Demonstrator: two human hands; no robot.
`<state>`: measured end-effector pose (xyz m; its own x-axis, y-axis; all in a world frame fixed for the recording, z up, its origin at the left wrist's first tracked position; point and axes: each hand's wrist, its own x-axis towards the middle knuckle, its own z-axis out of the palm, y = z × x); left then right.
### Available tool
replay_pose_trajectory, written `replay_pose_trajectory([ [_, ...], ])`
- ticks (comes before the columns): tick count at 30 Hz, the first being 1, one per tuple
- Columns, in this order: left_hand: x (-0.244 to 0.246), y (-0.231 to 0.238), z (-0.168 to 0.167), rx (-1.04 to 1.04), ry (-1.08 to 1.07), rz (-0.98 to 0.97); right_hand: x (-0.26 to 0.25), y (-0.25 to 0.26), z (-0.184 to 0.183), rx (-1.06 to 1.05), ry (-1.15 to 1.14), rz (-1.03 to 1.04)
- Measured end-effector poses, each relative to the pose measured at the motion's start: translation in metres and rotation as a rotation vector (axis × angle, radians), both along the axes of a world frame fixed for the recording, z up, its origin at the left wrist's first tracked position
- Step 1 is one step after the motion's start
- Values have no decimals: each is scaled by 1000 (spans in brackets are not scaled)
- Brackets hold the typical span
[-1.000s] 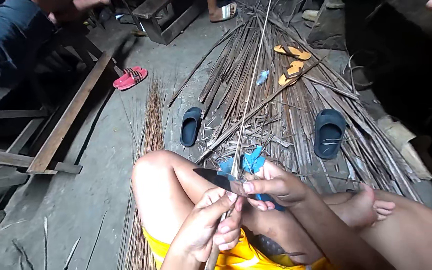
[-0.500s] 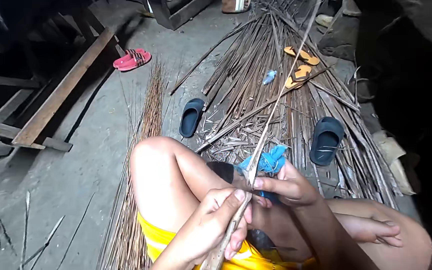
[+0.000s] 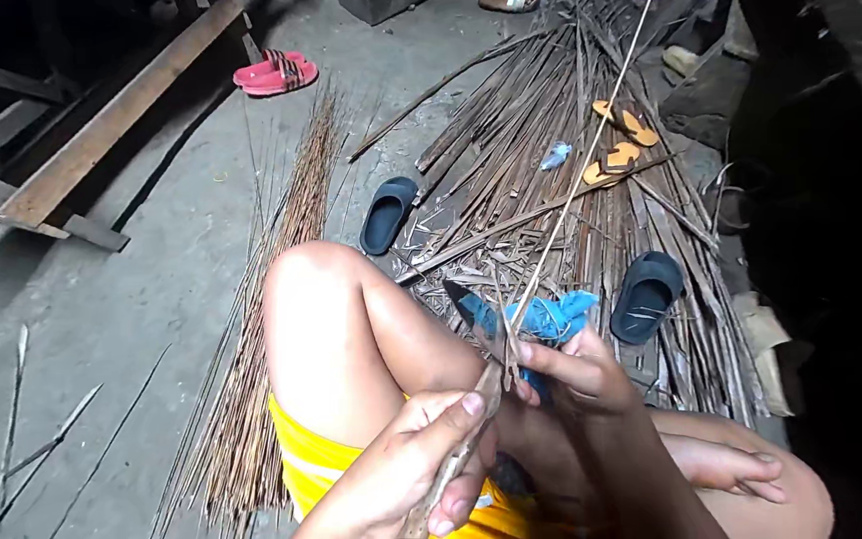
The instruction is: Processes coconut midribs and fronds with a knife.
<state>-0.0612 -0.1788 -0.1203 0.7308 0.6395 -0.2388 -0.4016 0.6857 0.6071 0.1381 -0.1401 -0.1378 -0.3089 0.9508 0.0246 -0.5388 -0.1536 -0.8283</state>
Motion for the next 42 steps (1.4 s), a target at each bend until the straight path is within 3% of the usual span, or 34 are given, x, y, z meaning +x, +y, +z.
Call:
replay_pose_trajectory([
  [9, 3, 6, 0, -42, 15, 16, 7, 7, -2, -45, -22, -62],
  [15, -1, 4, -5, -72, 33, -27, 62, 39, -6, -93, -206, -401],
  [17, 1, 8, -8, -70, 52, -21, 66, 36, -4, -100, -225, -344],
  [21, 11, 17, -8, -16, 64, -30, 45, 24, -2, -52, -156, -20],
  [25, 14, 26, -5, -33, 6, -83, 26, 12, -6, -31, 65, 221],
  [28, 14, 31, -7, -107, -96, -136, 16, 6, -6, -66, 194, 249],
  [34, 19, 29, -9, -206, -245, -119, 19, 7, -9, -26, 165, 299],
  [42, 20, 26, 1, -187, -141, -84, 13, 6, -2, -109, 179, 226],
])
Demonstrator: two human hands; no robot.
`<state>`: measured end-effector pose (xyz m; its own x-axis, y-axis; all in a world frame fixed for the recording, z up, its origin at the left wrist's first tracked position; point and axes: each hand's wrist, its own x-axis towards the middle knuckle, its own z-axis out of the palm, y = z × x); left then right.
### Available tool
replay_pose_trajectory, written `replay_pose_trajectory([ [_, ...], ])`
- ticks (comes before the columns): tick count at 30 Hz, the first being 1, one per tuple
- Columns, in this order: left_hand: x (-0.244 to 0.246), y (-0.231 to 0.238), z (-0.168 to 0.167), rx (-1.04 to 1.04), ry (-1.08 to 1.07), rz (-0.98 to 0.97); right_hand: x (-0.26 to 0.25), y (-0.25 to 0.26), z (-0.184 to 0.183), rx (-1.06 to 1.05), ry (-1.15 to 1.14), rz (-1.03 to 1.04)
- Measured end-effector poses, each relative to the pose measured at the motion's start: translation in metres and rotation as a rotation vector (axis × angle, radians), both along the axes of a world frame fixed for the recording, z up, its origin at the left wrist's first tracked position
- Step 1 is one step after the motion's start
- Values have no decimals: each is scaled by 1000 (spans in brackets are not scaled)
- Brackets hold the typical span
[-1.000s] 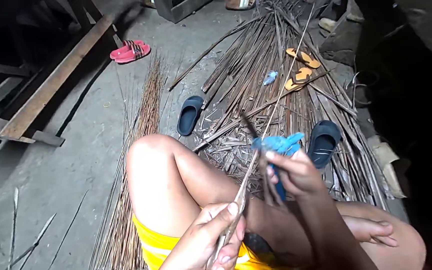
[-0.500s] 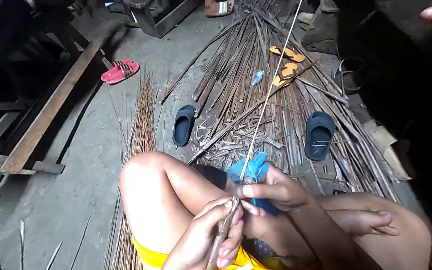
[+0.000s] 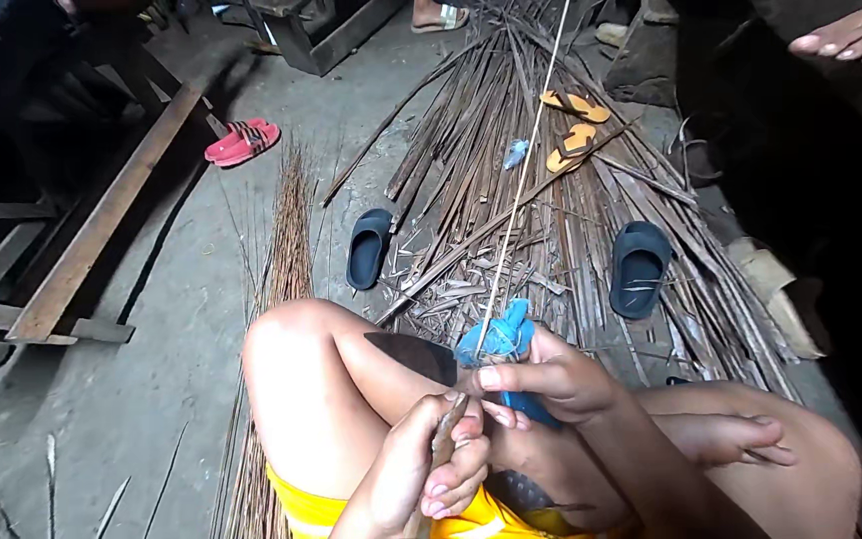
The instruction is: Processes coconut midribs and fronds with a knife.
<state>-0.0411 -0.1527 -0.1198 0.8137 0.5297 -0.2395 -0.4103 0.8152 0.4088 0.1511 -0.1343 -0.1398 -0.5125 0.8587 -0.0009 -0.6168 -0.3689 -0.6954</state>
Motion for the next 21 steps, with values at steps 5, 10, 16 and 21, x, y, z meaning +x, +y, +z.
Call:
replay_pose_trajectory([
  [5, 2, 0, 5, 32, 65, 20, -1, 1, 4, 20, -65, -116],
  [10, -1, -11, 7, -43, 102, -50, 25, 14, 7, 30, -243, -305],
  [16, 0, -12, -1, -91, 52, -100, 40, 18, 7, 13, -239, -301],
  [21, -1, -2, 1, 25, 144, -8, 12, 8, -5, 69, -108, 26],
])
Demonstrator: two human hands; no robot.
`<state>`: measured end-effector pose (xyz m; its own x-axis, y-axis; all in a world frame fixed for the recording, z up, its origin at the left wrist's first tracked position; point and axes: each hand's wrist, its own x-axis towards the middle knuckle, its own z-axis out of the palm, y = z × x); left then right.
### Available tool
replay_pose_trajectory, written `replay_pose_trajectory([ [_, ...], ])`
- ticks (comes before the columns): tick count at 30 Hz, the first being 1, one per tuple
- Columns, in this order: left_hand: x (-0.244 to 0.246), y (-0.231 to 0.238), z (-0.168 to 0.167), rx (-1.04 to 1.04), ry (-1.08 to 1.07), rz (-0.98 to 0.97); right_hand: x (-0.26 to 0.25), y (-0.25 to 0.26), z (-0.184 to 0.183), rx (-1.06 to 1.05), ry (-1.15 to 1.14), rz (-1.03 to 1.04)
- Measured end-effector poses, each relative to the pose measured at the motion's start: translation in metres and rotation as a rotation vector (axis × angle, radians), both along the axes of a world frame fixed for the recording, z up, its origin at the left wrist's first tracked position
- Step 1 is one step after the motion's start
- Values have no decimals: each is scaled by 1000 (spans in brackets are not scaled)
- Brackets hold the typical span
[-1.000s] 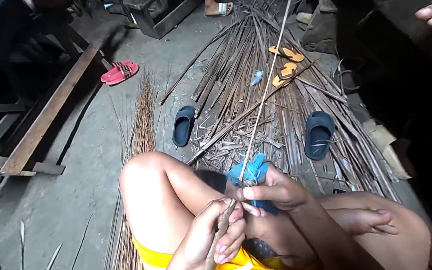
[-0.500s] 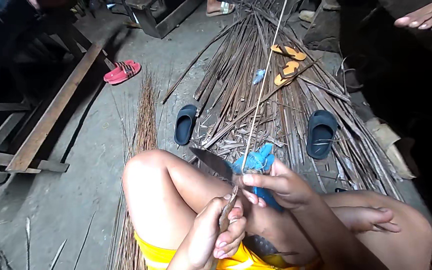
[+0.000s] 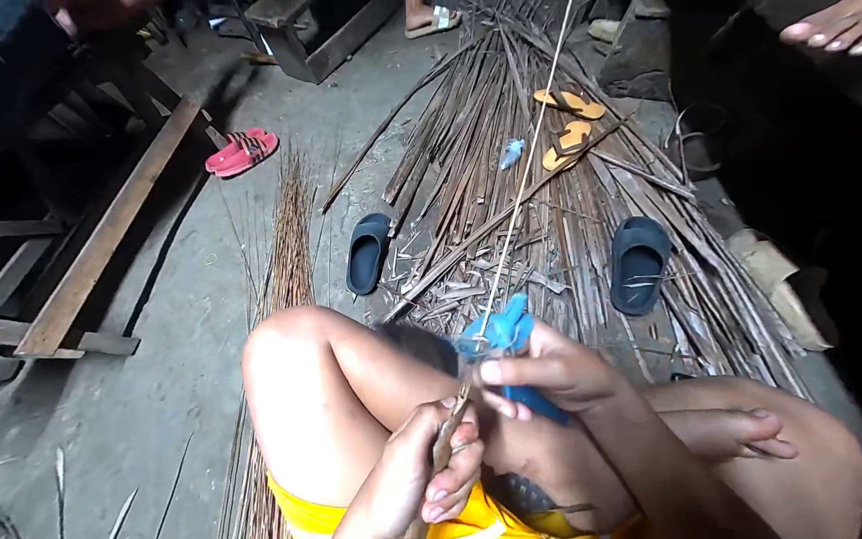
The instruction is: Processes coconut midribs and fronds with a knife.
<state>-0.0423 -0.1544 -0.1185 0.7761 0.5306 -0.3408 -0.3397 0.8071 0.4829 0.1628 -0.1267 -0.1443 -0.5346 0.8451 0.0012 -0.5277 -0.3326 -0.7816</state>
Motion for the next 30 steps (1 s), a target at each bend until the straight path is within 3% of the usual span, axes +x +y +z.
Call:
replay_pose_trajectory([
  [10, -4, -12, 1, -37, 48, -29, 17, 10, 13, -86, -103, -325],
  [15, -1, -11, -1, 96, 206, 7, 42, 18, 15, -109, -248, -598],
  [18, 6, -2, 0, 262, 340, 87, 37, 12, 19, -91, -273, -439],
  [22, 13, 13, -3, 494, 372, 101, 11, 8, 13, -112, -136, -185],
  [25, 12, 17, -5, 590, 438, 51, 1, 9, 9, -185, -110, -254],
  [30, 3, 12, -8, 472, 376, -58, 0, 10, 13, -236, -46, -389],
])
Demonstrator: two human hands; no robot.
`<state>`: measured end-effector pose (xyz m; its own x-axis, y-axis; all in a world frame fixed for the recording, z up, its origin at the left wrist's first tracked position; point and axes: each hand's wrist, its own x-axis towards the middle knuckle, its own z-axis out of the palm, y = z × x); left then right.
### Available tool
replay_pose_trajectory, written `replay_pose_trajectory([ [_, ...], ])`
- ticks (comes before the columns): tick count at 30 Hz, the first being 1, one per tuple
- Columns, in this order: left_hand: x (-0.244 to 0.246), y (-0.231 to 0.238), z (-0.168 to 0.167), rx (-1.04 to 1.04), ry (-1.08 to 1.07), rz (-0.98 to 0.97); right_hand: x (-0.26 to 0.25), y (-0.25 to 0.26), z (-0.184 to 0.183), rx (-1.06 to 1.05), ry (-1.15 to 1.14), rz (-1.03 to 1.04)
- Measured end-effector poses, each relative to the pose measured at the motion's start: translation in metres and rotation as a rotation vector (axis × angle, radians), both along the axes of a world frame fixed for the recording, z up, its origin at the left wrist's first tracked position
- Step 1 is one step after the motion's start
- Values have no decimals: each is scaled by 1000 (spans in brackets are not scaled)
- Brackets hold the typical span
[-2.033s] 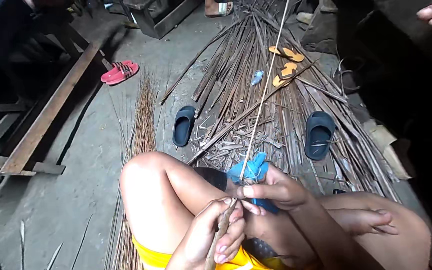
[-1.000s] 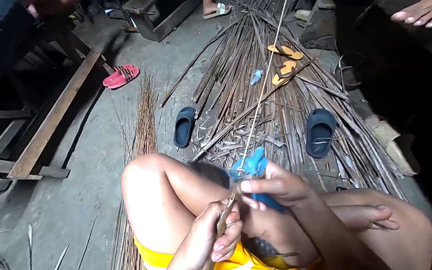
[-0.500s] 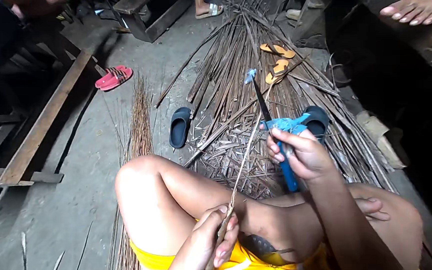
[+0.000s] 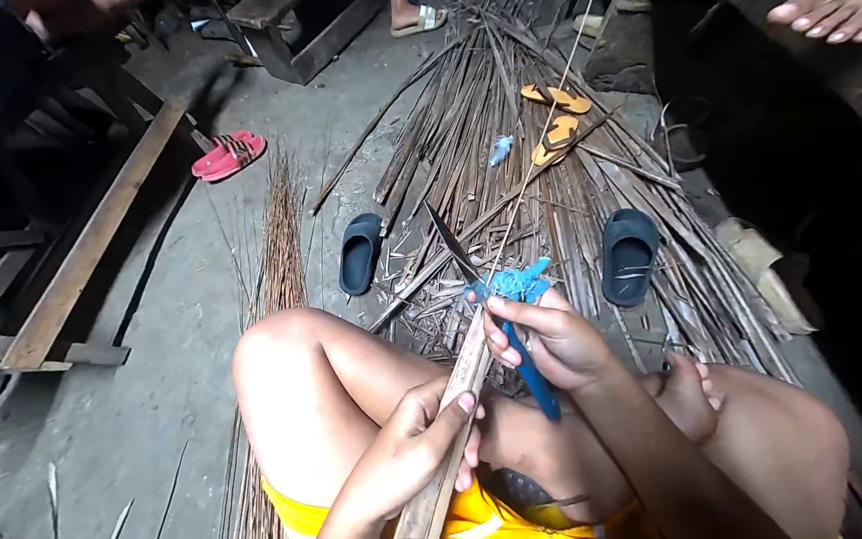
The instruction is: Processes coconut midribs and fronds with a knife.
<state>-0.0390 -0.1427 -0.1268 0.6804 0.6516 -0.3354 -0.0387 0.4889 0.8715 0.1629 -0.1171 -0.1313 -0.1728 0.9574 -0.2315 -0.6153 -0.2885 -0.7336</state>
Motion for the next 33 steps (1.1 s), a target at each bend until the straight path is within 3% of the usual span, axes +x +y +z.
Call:
replay_pose_trajectory([
  [3, -1, 2, 2, -90, -90, 47, 0, 0, -1, 13, 2, 18],
  [8, 4, 16, 11, -10, -59, 205, 3, -6, -9, 180, 73, 323],
  [12, 10, 21, 25, -12, -49, 291, -6, -6, -14, 172, 99, 333],
  [20, 8, 14, 26, 59, -84, 300, -6, -9, -20, 339, 200, 439],
  [27, 12, 10, 30, 186, -22, 358, -5, -12, -18, 398, 116, 474],
  [30, 8, 8, 32, 224, -17, 305, -5, -11, -15, 388, 93, 467],
  [33, 1, 1, 33, 103, -5, 194, -7, -11, -15, 352, 76, 436],
])
